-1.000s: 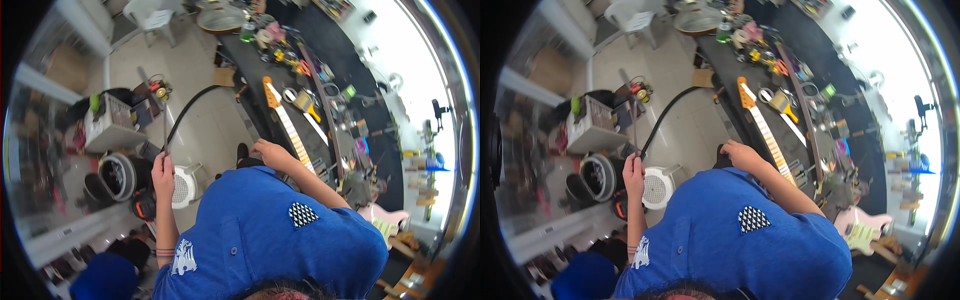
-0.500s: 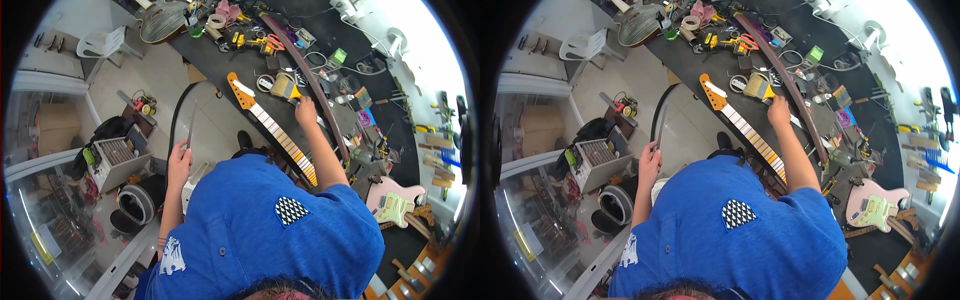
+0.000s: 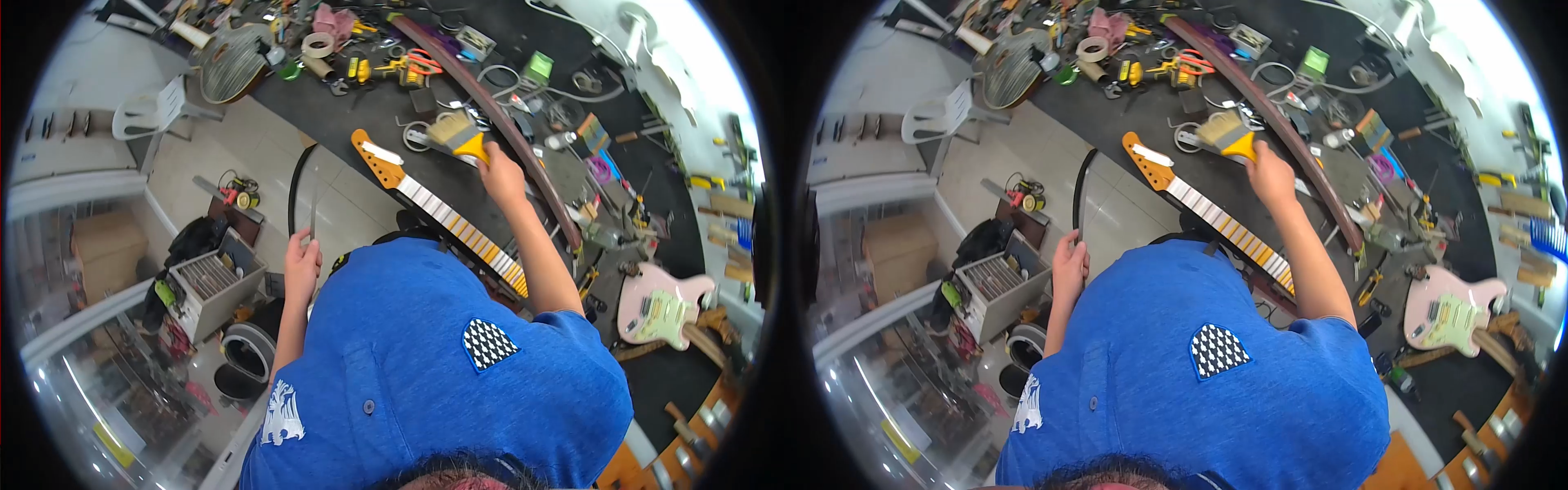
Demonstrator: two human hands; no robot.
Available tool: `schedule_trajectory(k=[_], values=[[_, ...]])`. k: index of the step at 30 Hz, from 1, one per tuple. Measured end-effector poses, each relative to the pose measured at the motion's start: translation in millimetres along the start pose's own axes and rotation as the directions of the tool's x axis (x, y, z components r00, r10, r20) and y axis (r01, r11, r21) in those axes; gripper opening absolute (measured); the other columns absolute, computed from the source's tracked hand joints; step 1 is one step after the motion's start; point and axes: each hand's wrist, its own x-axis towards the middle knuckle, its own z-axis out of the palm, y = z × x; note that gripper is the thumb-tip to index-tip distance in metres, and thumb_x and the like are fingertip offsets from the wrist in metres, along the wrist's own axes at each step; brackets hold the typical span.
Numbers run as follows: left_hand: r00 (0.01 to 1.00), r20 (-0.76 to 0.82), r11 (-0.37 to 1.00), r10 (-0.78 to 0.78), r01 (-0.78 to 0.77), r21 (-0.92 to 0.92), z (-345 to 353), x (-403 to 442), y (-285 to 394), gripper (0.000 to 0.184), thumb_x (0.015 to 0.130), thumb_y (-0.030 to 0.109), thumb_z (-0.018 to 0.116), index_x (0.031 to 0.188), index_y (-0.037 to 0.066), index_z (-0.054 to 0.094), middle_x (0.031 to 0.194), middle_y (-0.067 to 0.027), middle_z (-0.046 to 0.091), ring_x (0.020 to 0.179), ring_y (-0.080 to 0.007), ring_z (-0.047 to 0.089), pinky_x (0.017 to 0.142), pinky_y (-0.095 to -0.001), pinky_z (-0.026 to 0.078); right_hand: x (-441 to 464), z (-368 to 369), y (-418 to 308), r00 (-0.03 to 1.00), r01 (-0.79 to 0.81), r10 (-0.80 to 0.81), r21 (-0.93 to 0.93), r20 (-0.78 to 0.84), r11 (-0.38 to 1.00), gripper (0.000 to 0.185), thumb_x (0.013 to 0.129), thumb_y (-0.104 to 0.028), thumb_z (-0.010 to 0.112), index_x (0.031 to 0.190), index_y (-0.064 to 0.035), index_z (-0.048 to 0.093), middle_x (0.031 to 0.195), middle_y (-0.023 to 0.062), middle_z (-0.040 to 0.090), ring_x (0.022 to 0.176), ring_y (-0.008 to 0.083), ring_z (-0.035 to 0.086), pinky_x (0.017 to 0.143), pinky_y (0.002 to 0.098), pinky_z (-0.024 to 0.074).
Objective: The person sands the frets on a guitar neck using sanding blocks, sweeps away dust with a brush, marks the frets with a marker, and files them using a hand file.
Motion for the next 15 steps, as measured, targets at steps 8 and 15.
schedule_trajectory(k=[8,15], values=[[0.958,0.267,0.990,0.102,-0.123,0.064,13.4,64.1,30.8,0.045,0.109,0.021,0.062,0.149,0.002,0.051,0.070,0.0009,0.053,0.056,-0.0051,0.044,0.049,-0.0226,0.034,-109.6,-23.5,-91.1,0.969,0.158,-0.163,0.040,0.188,0.987,0.017,0.093,-0.020,0.071,0.108,-0.0127,0.068,0.098,0.0145,0.073,0.091,0.0375,0.074,0.076,0.0504,0.0594],[0.896,0.423,0.984,0.136,-0.171,0.047,-14.6,96.7,26.5,0.044,0.110,0.021,0.061,0.147,0.001,0.050,0.070,0.0007,0.053,0.055,-0.0056,0.043,0.048,-0.0230,0.034,-348.4,-64.0,-19.7,0.783,-0.591,0.620,-0.256,0.043,0.765,0.029,0.095,-0.028,0.071,0.122,-0.0180,0.070,0.109,0.0139,0.077,0.103,0.0355,0.075,0.084,0.0486,0.0593]])
